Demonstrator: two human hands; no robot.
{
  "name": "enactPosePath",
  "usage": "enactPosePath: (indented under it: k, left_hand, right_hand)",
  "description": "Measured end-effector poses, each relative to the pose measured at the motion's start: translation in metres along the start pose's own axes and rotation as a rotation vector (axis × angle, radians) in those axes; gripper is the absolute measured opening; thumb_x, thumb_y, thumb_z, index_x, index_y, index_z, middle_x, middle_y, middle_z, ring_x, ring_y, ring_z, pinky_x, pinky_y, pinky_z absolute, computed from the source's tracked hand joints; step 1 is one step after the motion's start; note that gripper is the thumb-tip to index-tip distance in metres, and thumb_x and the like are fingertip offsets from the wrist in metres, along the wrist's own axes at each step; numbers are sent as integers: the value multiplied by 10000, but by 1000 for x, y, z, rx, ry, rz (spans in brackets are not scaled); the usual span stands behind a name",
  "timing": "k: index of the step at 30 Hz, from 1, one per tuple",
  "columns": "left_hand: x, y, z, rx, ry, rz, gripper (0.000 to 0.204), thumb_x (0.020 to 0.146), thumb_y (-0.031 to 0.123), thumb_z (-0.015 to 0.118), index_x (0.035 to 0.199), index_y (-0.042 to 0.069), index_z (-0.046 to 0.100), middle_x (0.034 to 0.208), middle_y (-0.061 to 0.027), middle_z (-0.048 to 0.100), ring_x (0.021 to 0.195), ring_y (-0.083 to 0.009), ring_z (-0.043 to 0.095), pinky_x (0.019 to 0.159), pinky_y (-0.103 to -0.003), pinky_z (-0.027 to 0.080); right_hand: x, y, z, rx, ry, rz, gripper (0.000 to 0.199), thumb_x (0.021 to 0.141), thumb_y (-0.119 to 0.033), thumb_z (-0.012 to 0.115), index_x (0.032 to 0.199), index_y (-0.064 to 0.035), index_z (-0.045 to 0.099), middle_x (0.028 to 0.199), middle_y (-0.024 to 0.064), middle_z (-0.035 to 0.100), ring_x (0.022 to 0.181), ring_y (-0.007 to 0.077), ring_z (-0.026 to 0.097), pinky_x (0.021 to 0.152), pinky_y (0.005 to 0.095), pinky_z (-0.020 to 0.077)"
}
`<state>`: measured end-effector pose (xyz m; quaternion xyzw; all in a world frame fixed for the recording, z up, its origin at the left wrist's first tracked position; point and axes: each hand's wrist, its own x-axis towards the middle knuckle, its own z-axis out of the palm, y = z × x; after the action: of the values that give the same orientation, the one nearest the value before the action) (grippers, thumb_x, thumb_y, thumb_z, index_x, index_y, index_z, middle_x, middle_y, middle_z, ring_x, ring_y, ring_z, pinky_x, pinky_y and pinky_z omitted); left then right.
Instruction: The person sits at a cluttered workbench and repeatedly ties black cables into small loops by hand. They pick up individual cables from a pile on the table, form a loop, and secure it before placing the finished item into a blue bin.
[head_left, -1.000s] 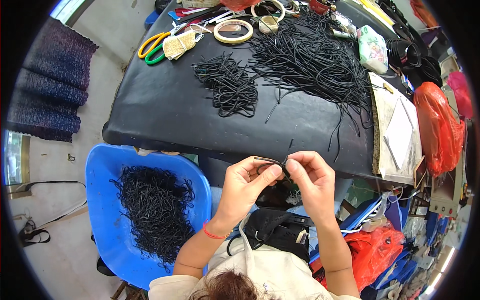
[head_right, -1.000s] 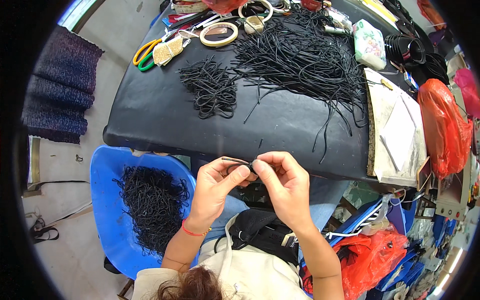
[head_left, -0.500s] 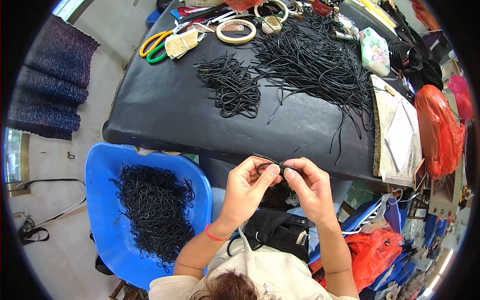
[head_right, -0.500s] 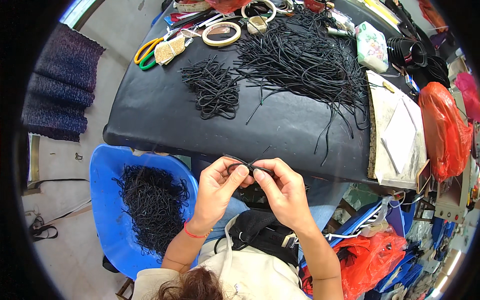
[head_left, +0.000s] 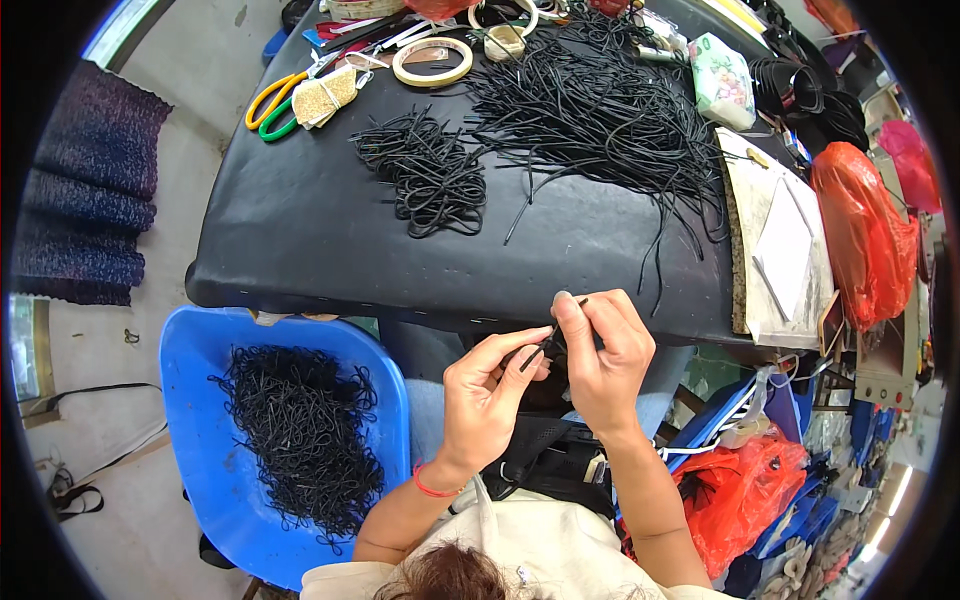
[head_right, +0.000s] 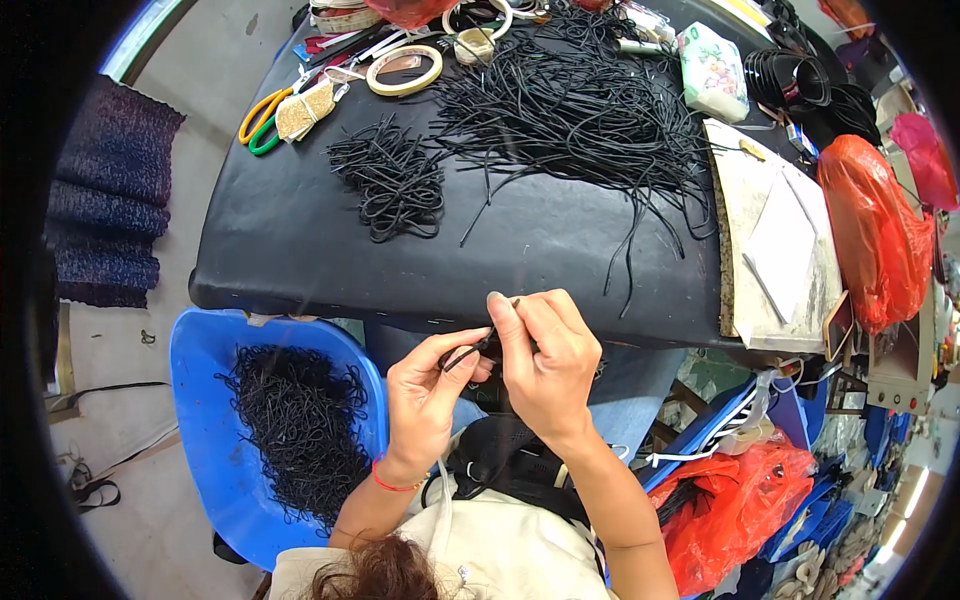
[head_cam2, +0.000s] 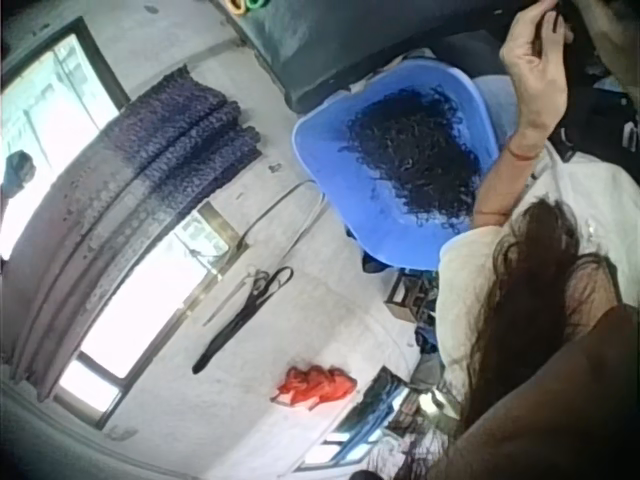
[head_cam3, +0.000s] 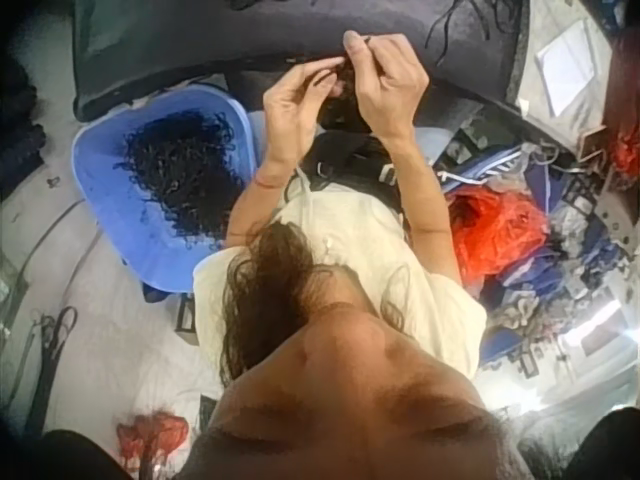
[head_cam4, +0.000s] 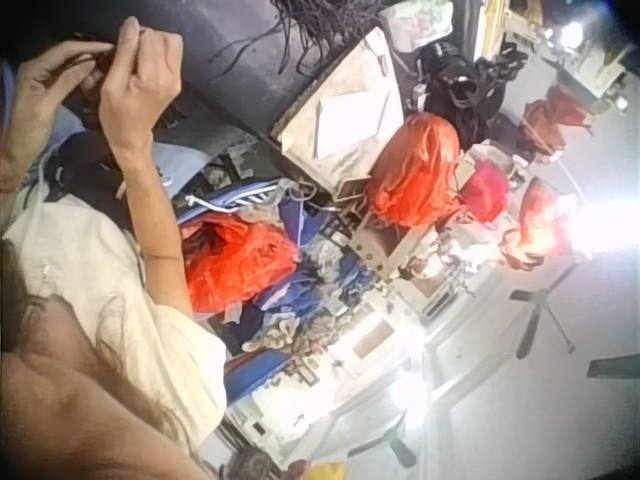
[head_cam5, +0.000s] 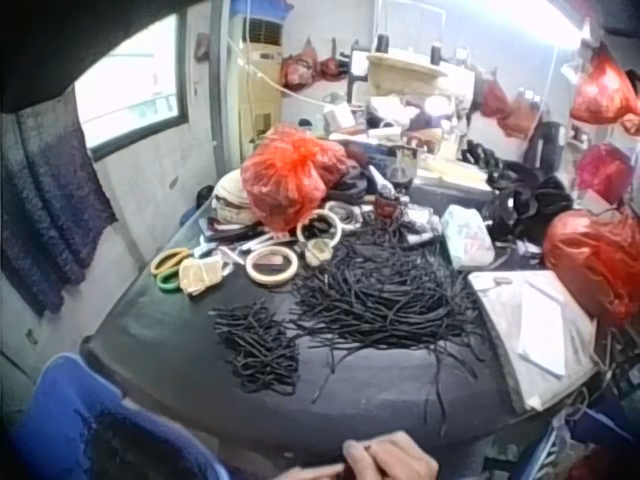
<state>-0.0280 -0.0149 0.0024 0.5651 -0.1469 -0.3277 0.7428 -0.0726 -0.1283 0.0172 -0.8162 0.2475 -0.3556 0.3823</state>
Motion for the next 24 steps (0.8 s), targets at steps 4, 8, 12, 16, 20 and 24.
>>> enactPosePath:
  k: [4, 8, 12, 16, 20, 24]
  left_hand:
    - [0, -2, 1, -85, 1, -45, 215, 881, 77, 551, 1075, -3, 596, 835, -43, 618, 742, -86, 587, 682, -209, 479]
    - [10, -1, -10, -303, -100, -217, 214, 901, 106, 505, 1065, -9, 578, 814, -71, 633, 755, -121, 607, 685, -230, 489]
    - [19, 2, -14, -488, -102, -367, 194, 910, 113, 495, 1037, -2, 585, 866, -103, 644, 826, -137, 623, 679, -239, 503]
    - [18, 3, -9, -360, -123, -259, 182, 896, 111, 526, 1016, -6, 595, 865, -87, 647, 802, -130, 624, 666, -231, 502]
    - [15, 3, -5, 27, -33, -60, 134, 859, 95, 579, 929, -13, 615, 812, -63, 649, 735, -126, 623, 617, -234, 489]
    - [19, -1, 9, 825, 220, 626, 28, 775, 26, 613, 771, 10, 590, 683, -106, 593, 601, -256, 580, 532, -300, 459]
  right_hand:
    - [3, 1, 0, 15, -32, 134, 168, 799, -107, 651, 700, 19, 599, 589, 54, 502, 506, 102, 439, 467, 249, 339]
    - [8, 3, -3, 351, -176, 488, 207, 842, -155, 618, 723, 14, 603, 629, 9, 520, 528, 66, 423, 491, 226, 343]
    - [5, 4, -8, 751, -251, 776, 198, 862, -188, 605, 853, 10, 603, 679, -20, 544, 580, 36, 459, 531, 197, 381]
    - [-2, 3, -8, 545, -237, 525, 167, 854, -142, 609, 769, -1, 578, 670, -14, 555, 594, 32, 482, 529, 183, 391]
    - [-1, -3, -10, 290, -216, 413, 203, 840, -126, 619, 716, 9, 532, 621, 29, 527, 523, 62, 461, 472, 216, 373]
    - [-8, -12, 9, -28, -22, 192, 254, 829, -127, 626, 674, 3, 473, 570, 63, 472, 470, 99, 417, 430, 250, 340]
